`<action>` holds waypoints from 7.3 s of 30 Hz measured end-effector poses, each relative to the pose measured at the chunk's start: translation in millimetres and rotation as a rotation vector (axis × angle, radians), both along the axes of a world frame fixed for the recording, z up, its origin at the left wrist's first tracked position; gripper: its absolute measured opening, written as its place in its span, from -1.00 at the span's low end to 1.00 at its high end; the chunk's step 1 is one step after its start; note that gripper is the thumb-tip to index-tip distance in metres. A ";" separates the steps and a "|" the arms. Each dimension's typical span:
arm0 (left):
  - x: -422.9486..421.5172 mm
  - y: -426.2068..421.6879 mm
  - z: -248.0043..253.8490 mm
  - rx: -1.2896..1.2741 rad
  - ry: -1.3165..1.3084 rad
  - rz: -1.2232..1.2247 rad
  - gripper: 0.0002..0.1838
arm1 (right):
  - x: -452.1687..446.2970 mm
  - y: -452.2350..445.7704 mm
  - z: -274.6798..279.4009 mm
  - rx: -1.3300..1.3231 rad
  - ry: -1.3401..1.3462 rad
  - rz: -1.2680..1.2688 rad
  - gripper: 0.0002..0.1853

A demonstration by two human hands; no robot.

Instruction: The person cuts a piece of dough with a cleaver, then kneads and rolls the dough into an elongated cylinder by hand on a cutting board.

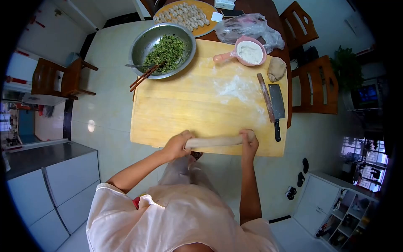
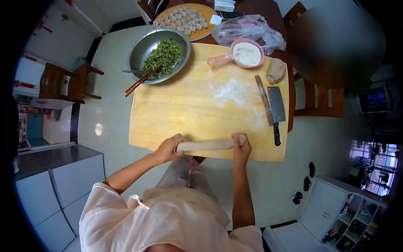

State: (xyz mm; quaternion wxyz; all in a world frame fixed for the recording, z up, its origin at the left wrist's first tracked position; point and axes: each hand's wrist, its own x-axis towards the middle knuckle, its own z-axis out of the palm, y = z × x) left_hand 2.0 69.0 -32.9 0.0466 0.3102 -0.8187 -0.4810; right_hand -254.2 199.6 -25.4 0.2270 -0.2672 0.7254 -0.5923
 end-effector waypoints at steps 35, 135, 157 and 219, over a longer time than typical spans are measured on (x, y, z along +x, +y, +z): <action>-5.9 -16.5 -69.5 -0.623 -0.178 -0.243 -0.08 | 55.5 -28.1 -81.2 0.556 0.949 0.654 -0.20; -22.4 103.4 117.4 0.060 0.597 0.372 -0.83 | 150.1 9.4 176.1 -0.470 -0.219 0.361 -0.73; 19.8 -1.3 125.0 0.070 0.644 0.014 -0.76 | 176.0 -64.3 201.9 -0.460 0.243 0.536 -0.87; -69.8 7.9 51.4 0.415 0.263 -0.215 -0.74 | -14.9 -39.8 166.0 -0.507 -0.546 -0.249 -0.88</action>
